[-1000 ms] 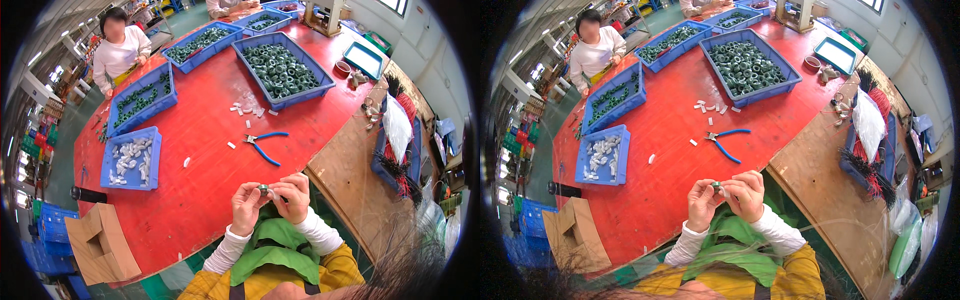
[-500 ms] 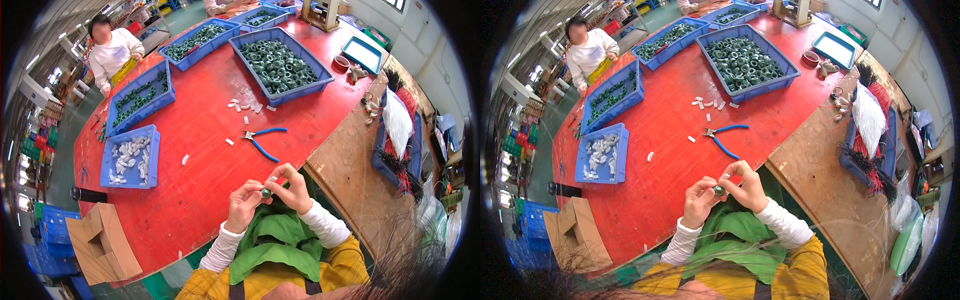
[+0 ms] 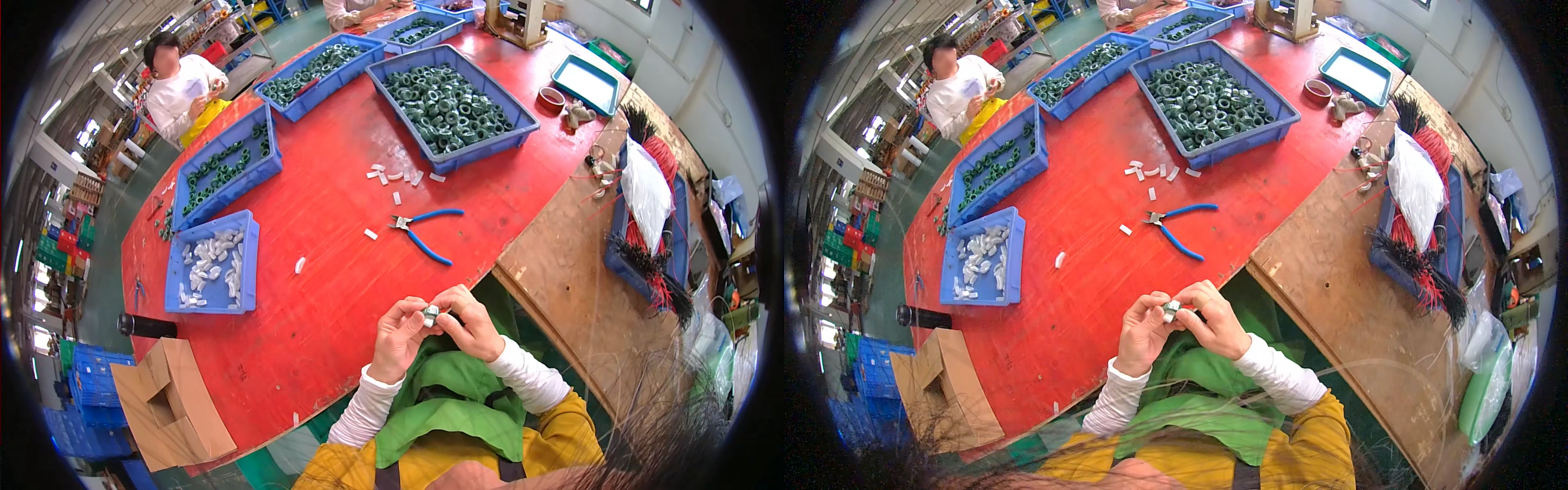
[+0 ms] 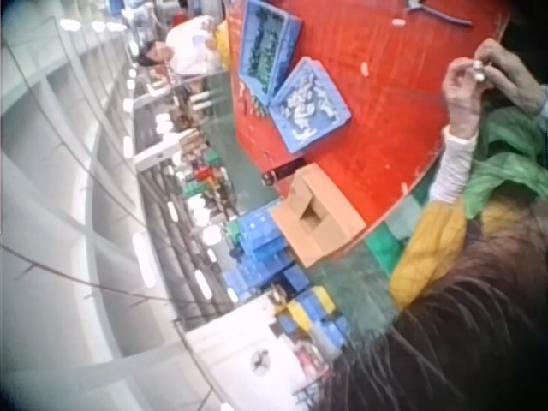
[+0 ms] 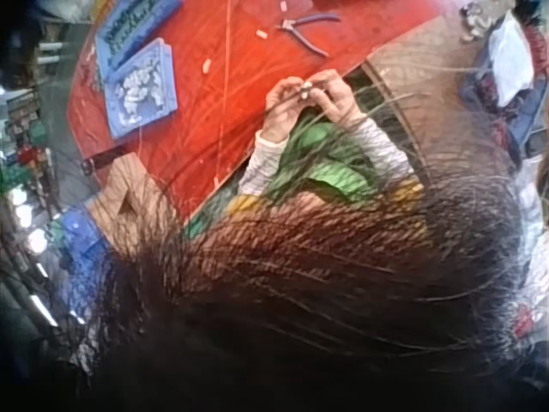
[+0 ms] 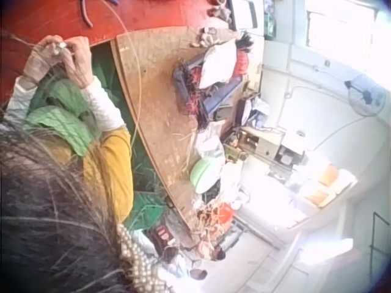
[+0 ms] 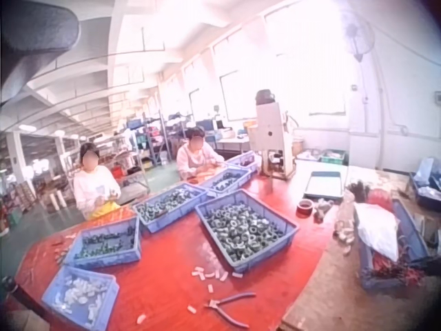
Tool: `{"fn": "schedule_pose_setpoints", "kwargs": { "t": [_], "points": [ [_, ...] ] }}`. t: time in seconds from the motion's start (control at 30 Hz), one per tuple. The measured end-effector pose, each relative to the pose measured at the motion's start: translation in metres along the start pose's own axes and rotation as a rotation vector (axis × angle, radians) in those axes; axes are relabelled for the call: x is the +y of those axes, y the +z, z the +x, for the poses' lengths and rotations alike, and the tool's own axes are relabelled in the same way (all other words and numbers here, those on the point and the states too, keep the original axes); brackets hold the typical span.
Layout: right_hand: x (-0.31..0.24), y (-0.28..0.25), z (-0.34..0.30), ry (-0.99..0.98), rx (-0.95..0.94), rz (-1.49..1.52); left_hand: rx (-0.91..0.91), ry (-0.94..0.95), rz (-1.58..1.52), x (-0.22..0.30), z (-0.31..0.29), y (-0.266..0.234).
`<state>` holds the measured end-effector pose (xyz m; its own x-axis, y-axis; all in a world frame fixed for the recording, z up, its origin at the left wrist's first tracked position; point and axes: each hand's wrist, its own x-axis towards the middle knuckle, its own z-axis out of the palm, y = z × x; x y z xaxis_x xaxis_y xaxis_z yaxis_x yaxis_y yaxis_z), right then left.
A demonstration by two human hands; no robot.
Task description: The person takes green rings from a tray onto the table and fits white sleeves onto the green rings by hand and with pliers.
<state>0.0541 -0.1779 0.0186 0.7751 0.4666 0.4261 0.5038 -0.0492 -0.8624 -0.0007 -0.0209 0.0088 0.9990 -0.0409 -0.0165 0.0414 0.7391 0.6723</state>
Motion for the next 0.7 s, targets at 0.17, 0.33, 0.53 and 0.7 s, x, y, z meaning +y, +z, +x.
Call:
{"fn": "schedule_pose_setpoints", "kwargs": {
  "t": [0.17,0.33,0.53,0.7],
  "points": [
    [-0.008,-0.004,0.007,-0.129,-0.053,-0.109,0.0,-0.062,-0.006,0.008,-0.004,0.002],
    [-0.003,-0.009,0.009,-0.064,-0.096,-0.108,-0.009,-0.038,0.301,0.013,-0.002,0.0],
    [-0.001,-0.002,0.006,-0.031,-0.014,-0.096,0.011,0.222,0.531,0.0,-0.005,0.001],
    [0.0,0.003,0.0,0.087,0.045,0.01,0.074,0.09,0.231,-0.002,-0.003,0.002]
  ]
}}
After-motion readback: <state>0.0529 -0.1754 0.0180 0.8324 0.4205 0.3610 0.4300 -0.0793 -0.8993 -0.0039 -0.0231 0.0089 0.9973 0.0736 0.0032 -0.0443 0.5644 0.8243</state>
